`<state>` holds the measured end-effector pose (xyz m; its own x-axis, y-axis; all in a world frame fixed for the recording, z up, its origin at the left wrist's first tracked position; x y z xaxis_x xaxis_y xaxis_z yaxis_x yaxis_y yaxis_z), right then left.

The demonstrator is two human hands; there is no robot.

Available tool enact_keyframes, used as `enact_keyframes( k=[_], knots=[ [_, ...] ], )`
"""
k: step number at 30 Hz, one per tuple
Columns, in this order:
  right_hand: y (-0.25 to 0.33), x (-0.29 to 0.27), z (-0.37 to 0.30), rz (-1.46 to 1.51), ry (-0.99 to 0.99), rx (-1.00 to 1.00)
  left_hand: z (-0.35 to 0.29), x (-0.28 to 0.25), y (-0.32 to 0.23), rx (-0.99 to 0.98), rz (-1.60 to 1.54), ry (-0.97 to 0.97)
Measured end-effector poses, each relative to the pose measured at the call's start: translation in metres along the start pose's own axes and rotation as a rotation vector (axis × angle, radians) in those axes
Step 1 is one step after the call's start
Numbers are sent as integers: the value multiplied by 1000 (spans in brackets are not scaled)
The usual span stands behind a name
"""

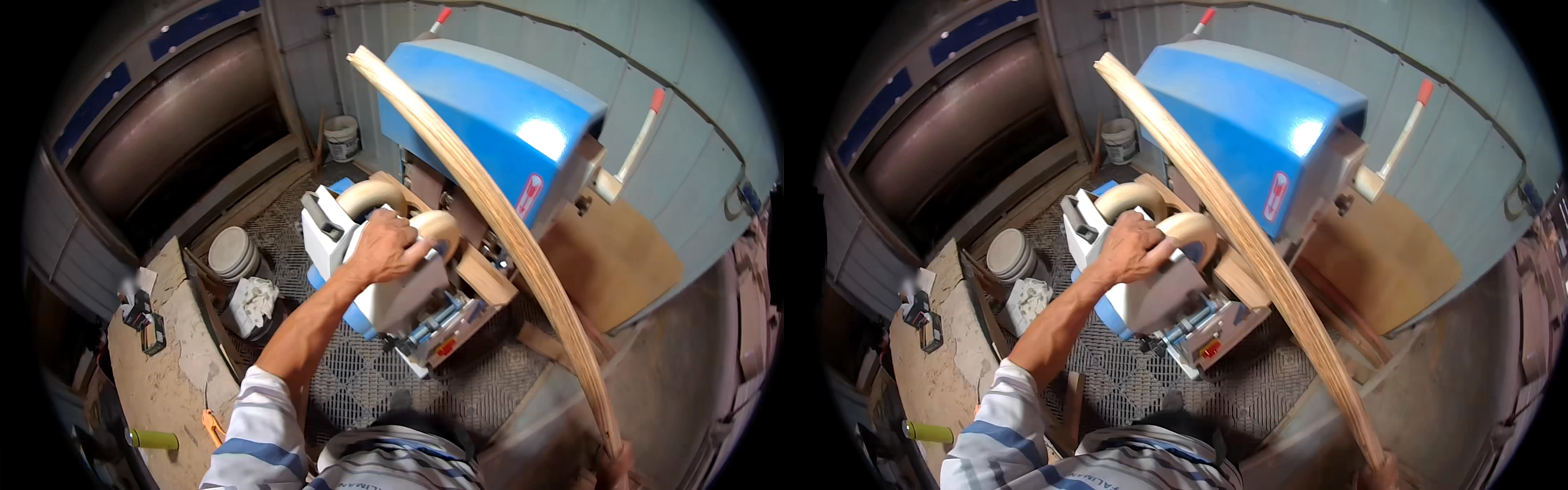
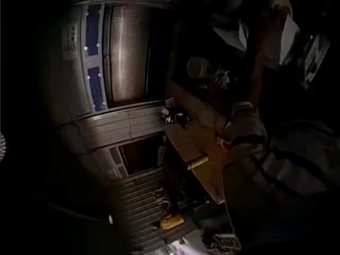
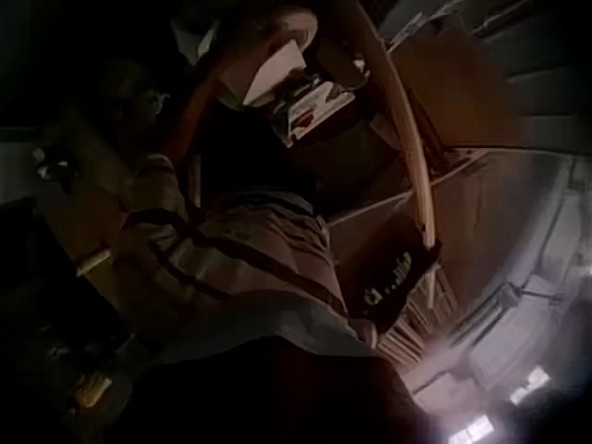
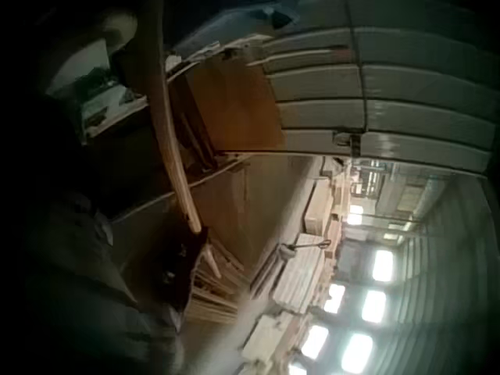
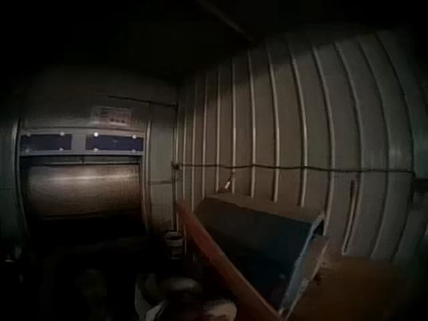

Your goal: The person picks up long, curved wooden pieces from a stack on the floor and feeds them through a stationary belt sander. They guide the wood with both hands to smooth the surface, then place the finished pieces back onto the stack. This process is repeated for multiple pieces in a workshop environment.

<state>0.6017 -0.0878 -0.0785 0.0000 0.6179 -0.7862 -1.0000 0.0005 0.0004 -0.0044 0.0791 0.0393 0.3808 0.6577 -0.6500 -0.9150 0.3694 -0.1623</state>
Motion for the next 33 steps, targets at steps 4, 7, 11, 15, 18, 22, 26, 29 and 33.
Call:
enact_keyframes(
  k=[4, 7, 11, 15, 18, 22, 26, 29, 33],
  knots=[
    [-30, -11, 2, 111, -106, 122, -36, -14, 1, 10, 49, -45],
    [-104, 9, -29, 4, 173, 289, -66, -32, -7, -26, 36, -97],
    [-126, 4, -24, 136, 68, 114, -92, -38, -8, 36, 87, -138],
    [-160, 7, -23, 56, 106, 28, -91, -39, -13, 42, 135, -166],
    [-168, 8, -17, -1, 85, -52, -94, -33, -10, 107, 163, -166],
    [-182, 23, -7, -56, 193, -51, -92, -32, -19, 221, 222, -161],
    [-189, 34, 8, -55, 289, -42, -92, -29, -21, 259, 274, -146],
    [-199, 46, 12, -28, 278, -19, -86, -28, -21, 230, 265, -122],
    [-203, 61, 19, 33, 266, -92, -81, -27, -21, 203, 251, -125]
  ],
)
Point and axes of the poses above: each hand's wrist, its own z-axis towards the middle knuckle, its own x-axis out of the palm, y = z × x, the point moved 6 cm from there along z, towards the middle knuckle, and after that the axes turned 12 degrees about -y, right-handed, at the moved point
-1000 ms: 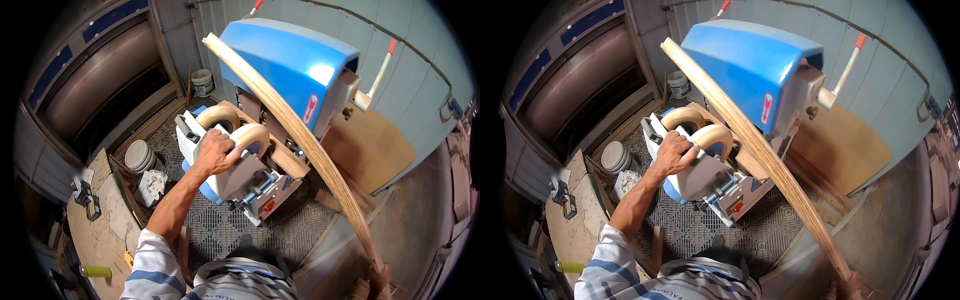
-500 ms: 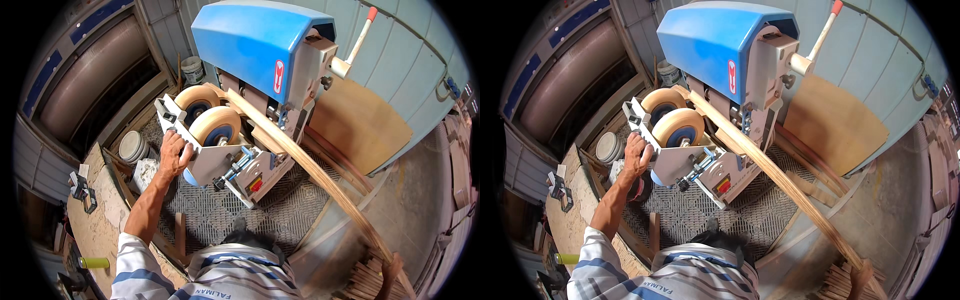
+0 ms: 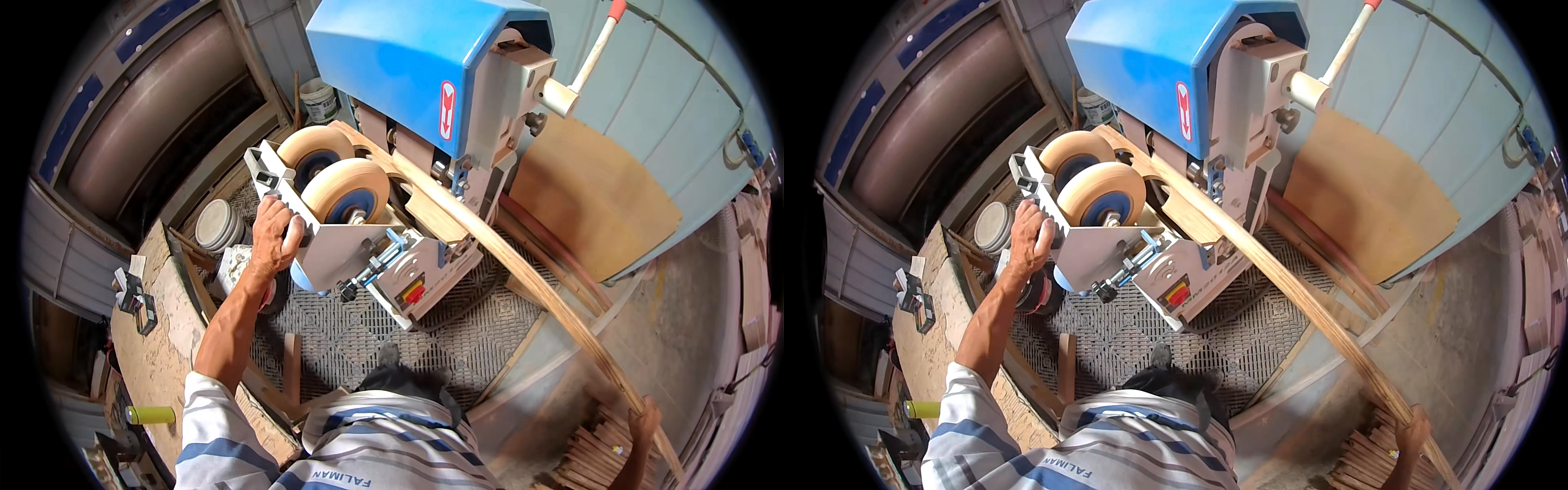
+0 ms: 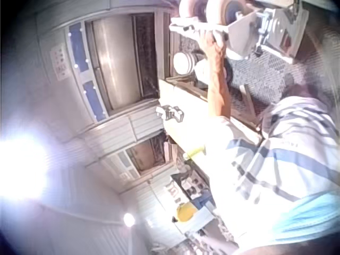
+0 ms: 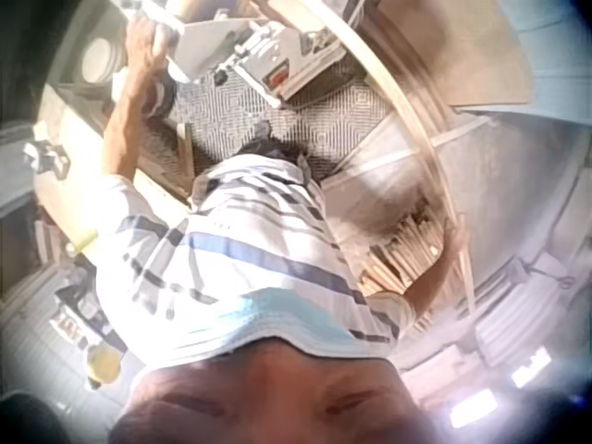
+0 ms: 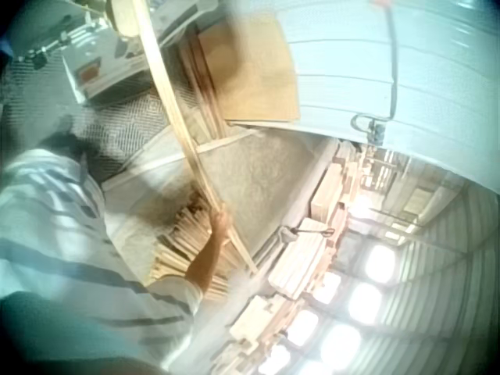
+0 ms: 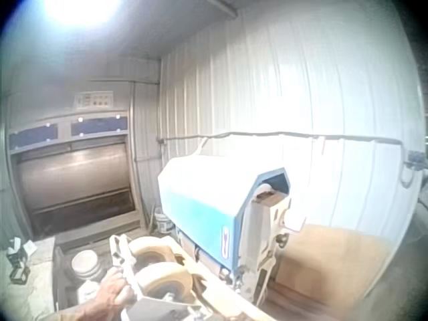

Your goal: The person picks up long, curved wooden pieces from a stack on the floor and feeds them through a stationary belt sander. They guide the wood with both hands to smooth the surface, then place the finished pieces back onto the stack. This process is repeated for multiple pieces in a workshop environment.

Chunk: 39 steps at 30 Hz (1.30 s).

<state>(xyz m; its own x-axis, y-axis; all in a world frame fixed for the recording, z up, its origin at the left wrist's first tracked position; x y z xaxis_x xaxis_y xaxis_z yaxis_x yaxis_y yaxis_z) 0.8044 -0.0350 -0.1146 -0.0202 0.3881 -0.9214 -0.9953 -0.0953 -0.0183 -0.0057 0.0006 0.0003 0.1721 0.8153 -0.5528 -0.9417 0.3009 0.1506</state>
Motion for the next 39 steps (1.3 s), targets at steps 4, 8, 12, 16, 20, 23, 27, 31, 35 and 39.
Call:
enact_keyframes(
  k=[4, 8, 12, 16, 20, 23, 27, 31, 35, 39],
  knots=[
    [-8, 16, 5, -18, 26, -11, 2, 4, 0, 45, 26, 15],
    [-22, 31, 11, -6, 57, 34, 8, 9, 1, 73, 45, 17],
    [-24, 45, 21, -58, 118, 65, 18, 17, 4, 9, 10, 68],
    [-32, 59, 26, -73, 238, 186, 34, 20, -1, 4, 19, 74],
    [-24, 60, 39, -32, 128, 5, 41, 30, 9, -156, -64, 113],
    [-24, 61, 49, -28, 212, 26, 51, 34, 7, -105, -56, 40],
    [-20, 56, 56, -66, 229, 99, 63, 47, 7, -82, -40, 77],
    [-20, 60, 61, -93, 292, 48, 72, 55, 8, 39, -15, 106],
    [-17, 54, 56, -63, 195, 38, 72, 59, 19, -159, -97, 162],
    [-17, 62, 50, -51, 254, 212, 76, 64, 18, -171, -119, 246]
  ],
)
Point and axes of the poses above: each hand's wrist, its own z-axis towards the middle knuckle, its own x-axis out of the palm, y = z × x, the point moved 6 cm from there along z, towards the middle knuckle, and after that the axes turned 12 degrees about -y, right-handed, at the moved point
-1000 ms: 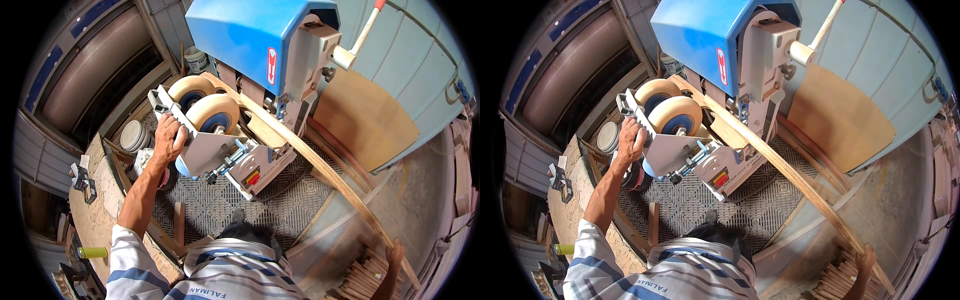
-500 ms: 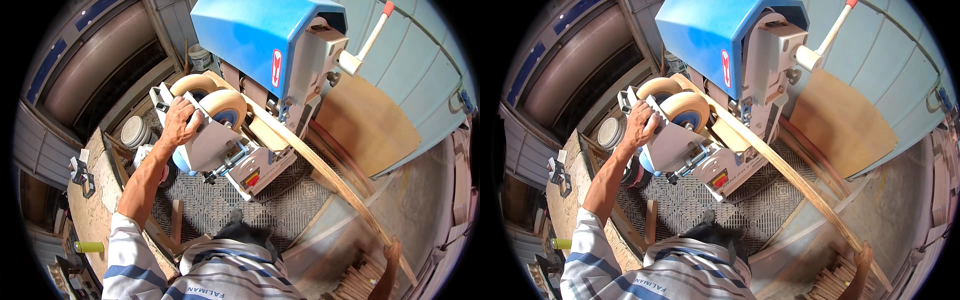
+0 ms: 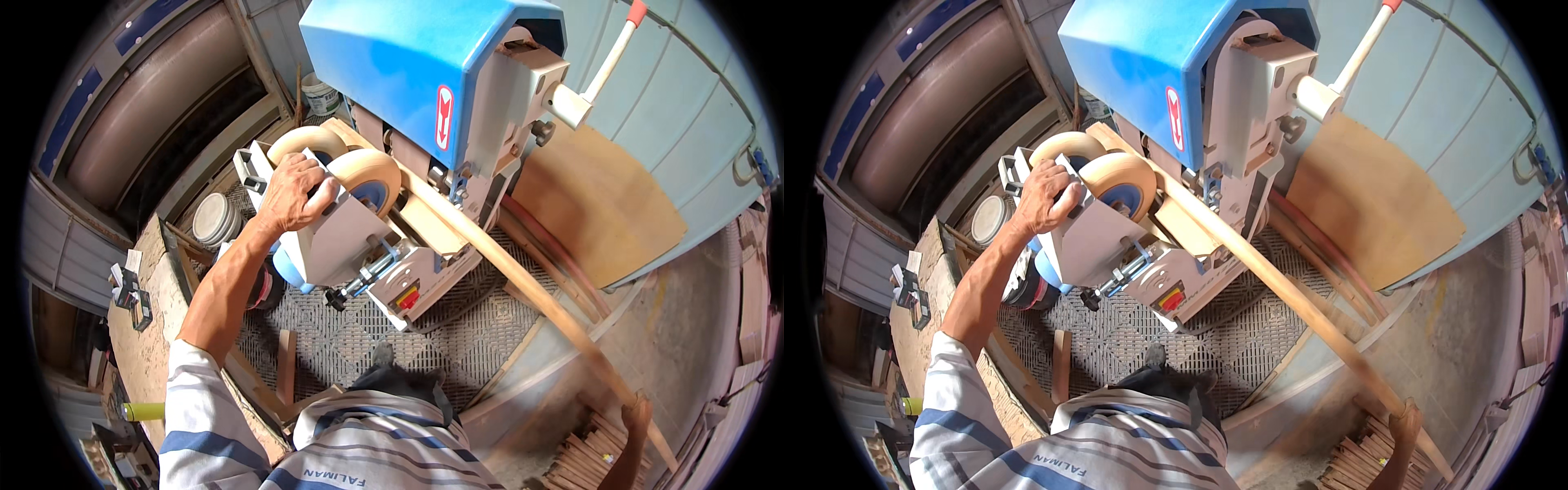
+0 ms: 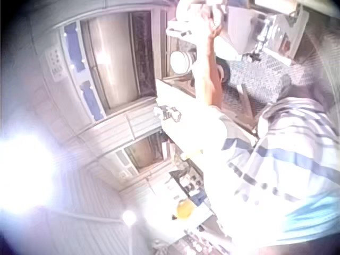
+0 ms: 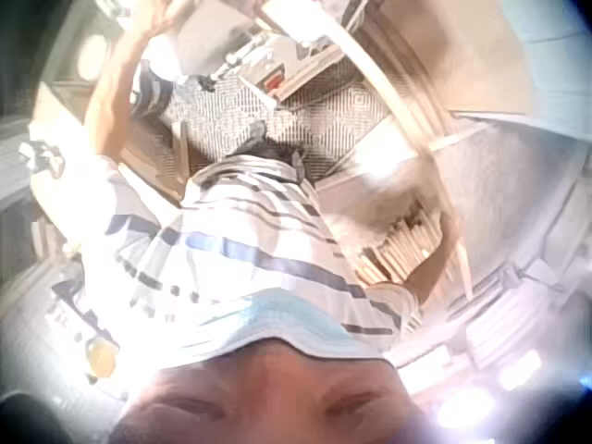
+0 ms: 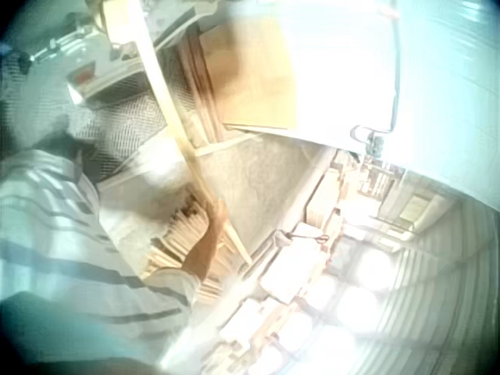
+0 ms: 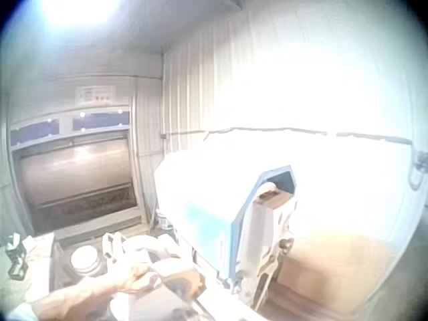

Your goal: The person picks up long, curved wooden pieces from a stack on the floor and feeds them through a stationary belt sander. They guide the wood with both hands to smooth the surface, then place the finished pieces back onto the stack. This process is repeated for multiple pieces in a workshop environment.

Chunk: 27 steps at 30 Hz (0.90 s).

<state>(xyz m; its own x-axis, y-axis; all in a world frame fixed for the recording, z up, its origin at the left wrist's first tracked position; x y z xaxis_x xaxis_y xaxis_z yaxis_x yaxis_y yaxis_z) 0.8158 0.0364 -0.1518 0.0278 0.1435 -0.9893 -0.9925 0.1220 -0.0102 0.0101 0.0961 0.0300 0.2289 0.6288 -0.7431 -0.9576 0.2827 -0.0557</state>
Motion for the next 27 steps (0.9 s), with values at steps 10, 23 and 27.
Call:
enact_keyframes(
  k=[10, 23, 27],
  knots=[
    [3, 6, 1, 115, -183, -61, 0, -5, 9, 89, -102, 71],
    [-18, 37, -7, -58, -403, -214, -8, -2, 12, 83, -145, -47],
    [-41, 63, -10, -364, -415, -495, 2, -6, 3, 93, -46, 13]
  ],
)
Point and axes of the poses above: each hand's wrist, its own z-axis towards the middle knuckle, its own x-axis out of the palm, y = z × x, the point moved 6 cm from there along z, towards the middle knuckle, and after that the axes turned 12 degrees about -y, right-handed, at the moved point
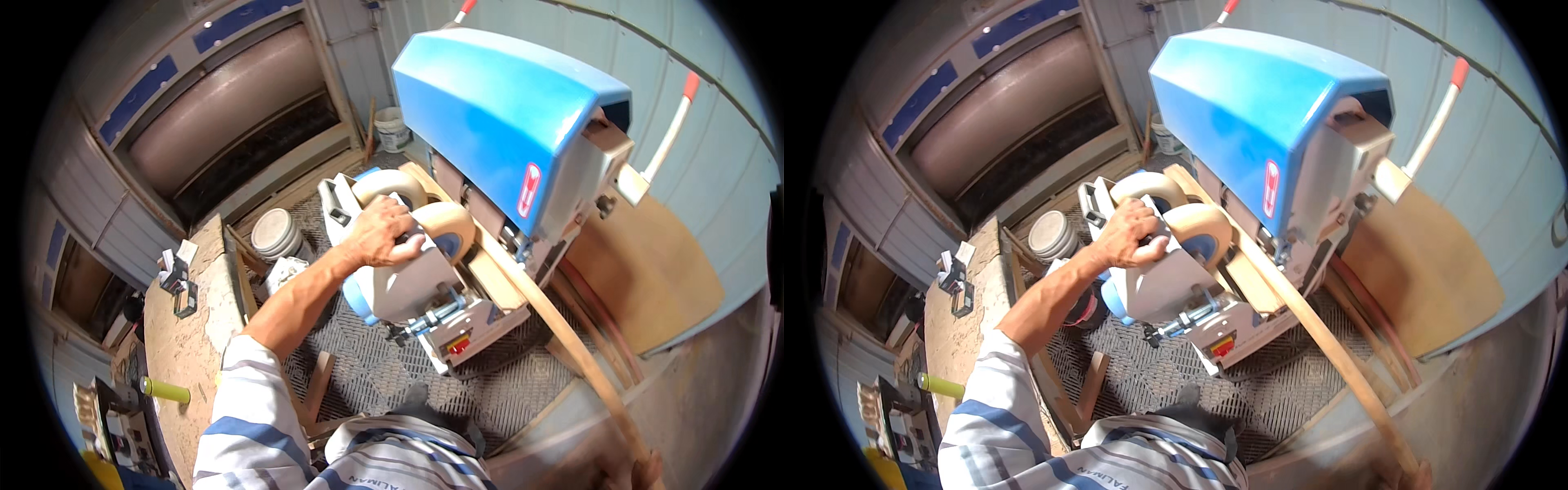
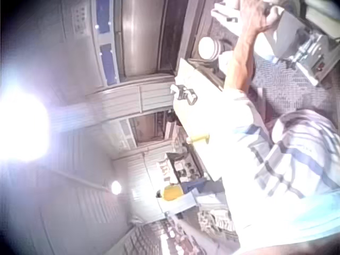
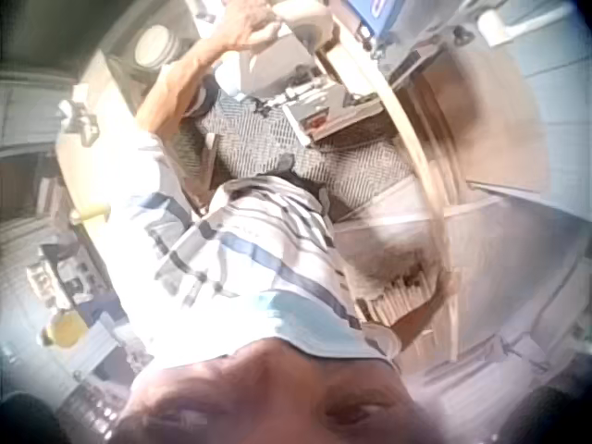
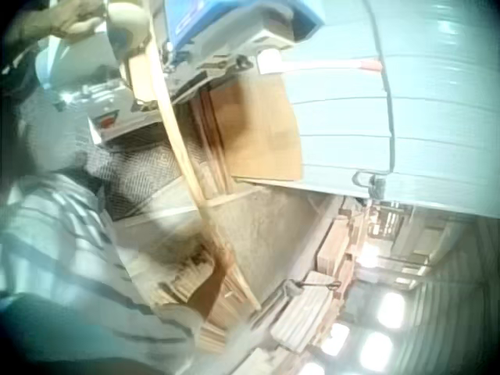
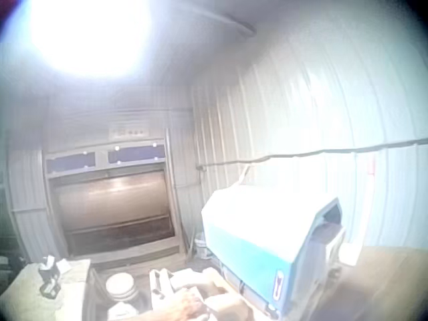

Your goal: The person picks up long, curved wooden pieces from a stack on the floor and feeds them through a stationary belt sander. They guide the wood with both hands to smooth the surface, then place the finished pieces back onto the stack. This process is repeated for multiple pieces in a workshop environment.

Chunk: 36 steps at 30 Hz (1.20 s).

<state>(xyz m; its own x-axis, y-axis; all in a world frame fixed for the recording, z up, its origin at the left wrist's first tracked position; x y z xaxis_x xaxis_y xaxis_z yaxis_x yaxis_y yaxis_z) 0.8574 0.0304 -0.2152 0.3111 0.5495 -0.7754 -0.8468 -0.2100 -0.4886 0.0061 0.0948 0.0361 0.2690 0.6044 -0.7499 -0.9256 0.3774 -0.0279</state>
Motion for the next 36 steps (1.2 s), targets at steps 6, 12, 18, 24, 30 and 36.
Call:
enact_keyframes(
  k=[6, 12, 18, 24, 30, 36],
  knots=[
    [-51, 86, -93, -315, -320, -313, -4, 2, 5, 29, -41, -88],
    [-24, 145, -75, -179, -179, -161, -2, -6, -5, -18, 27, -15],
    [-51, 116, -98, -85, 57, 46, -2, 6, 2, 24, -54, -45],
    [-2, 1, -12, 264, -228, 153, 1, 6, 0, -23, -87, -58],
    [27, -43, 47, 347, -37, 345, -1, 6, 0, -48, -18, 15],
    [33, -48, 51, 426, -78, 317, -6, 7, 6, -26, -30, -17]
  ],
)
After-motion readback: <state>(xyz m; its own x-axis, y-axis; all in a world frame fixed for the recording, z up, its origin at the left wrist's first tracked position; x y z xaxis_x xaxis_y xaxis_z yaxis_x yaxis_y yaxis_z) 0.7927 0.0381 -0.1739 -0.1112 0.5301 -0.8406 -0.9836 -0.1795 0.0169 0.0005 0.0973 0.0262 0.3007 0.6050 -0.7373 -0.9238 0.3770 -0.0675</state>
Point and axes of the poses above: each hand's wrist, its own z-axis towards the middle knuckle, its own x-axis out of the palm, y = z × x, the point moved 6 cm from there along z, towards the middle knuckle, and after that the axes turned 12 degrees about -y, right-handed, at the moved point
